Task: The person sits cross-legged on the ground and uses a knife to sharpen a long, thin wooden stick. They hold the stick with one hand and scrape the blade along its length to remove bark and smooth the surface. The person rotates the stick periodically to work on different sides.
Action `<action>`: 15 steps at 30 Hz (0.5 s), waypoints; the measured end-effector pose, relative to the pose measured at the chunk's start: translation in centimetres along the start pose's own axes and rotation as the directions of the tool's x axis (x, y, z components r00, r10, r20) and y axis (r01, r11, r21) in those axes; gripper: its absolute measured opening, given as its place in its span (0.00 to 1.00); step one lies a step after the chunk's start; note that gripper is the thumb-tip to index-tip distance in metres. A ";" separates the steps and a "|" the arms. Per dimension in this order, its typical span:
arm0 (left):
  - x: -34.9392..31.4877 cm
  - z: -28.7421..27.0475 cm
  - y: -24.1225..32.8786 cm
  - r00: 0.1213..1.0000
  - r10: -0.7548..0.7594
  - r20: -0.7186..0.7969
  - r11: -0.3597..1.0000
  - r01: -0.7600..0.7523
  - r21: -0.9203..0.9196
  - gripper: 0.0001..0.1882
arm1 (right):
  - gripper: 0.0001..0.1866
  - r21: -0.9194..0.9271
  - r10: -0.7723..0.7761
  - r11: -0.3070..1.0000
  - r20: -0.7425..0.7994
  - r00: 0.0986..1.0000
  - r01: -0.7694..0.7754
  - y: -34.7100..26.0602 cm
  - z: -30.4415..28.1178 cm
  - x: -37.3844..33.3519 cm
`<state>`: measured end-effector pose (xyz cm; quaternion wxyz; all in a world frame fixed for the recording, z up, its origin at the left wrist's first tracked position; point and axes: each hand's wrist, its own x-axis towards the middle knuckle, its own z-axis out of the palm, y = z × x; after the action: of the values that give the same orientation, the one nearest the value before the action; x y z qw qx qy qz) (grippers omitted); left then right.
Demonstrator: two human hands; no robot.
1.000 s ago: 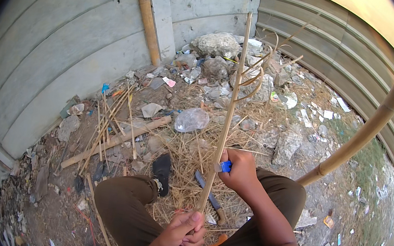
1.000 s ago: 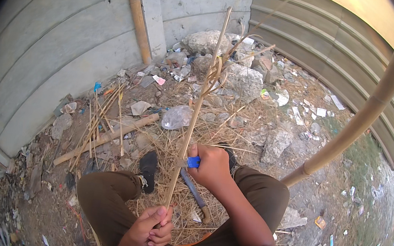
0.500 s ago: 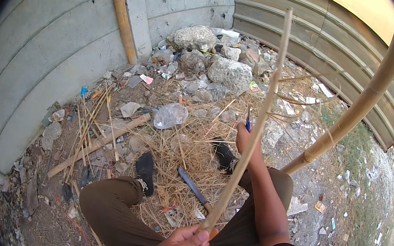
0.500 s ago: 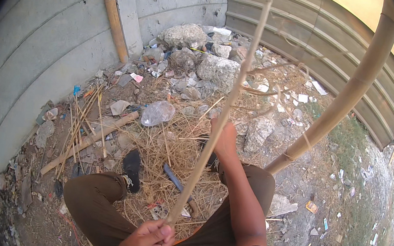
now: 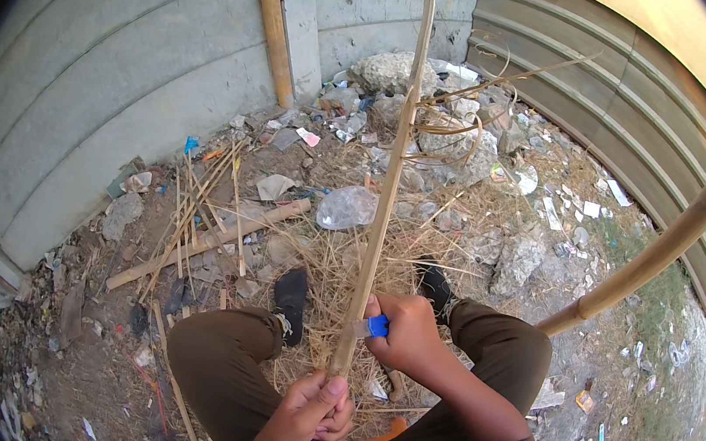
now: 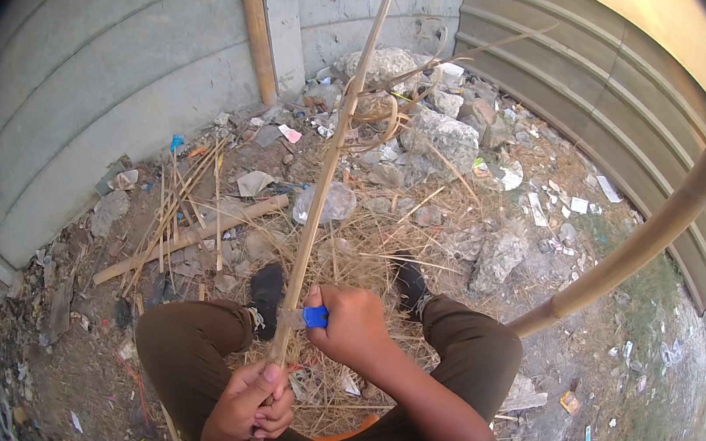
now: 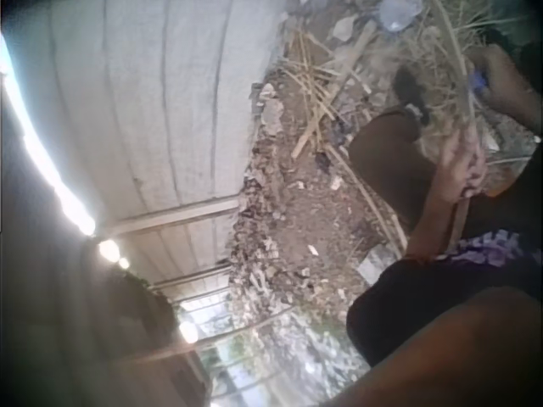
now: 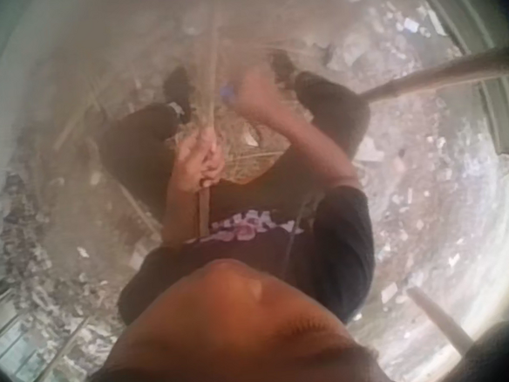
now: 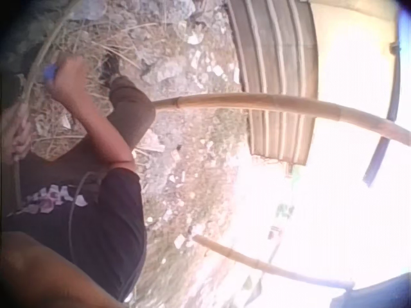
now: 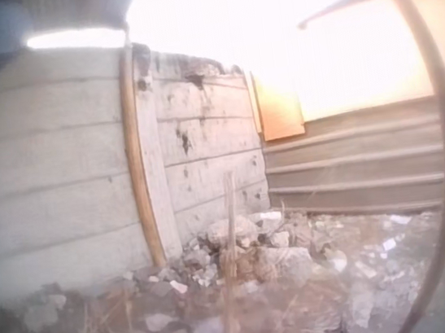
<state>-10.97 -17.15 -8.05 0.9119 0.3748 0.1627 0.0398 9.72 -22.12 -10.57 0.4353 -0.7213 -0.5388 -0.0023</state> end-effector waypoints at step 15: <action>0.9 0.8 -0.7 0.999 0.038 -0.005 0.999 -0.038 0.026 0.18 | 0.18 -0.016 0.040 0.999 -0.070 0.997 -0.042 0.7 -1.0 1.0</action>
<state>-9.85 -17.99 -8.21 0.9056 0.3894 0.1586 0.0562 11.13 -22.02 -9.89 0.4474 -0.7354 -0.5084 -0.0230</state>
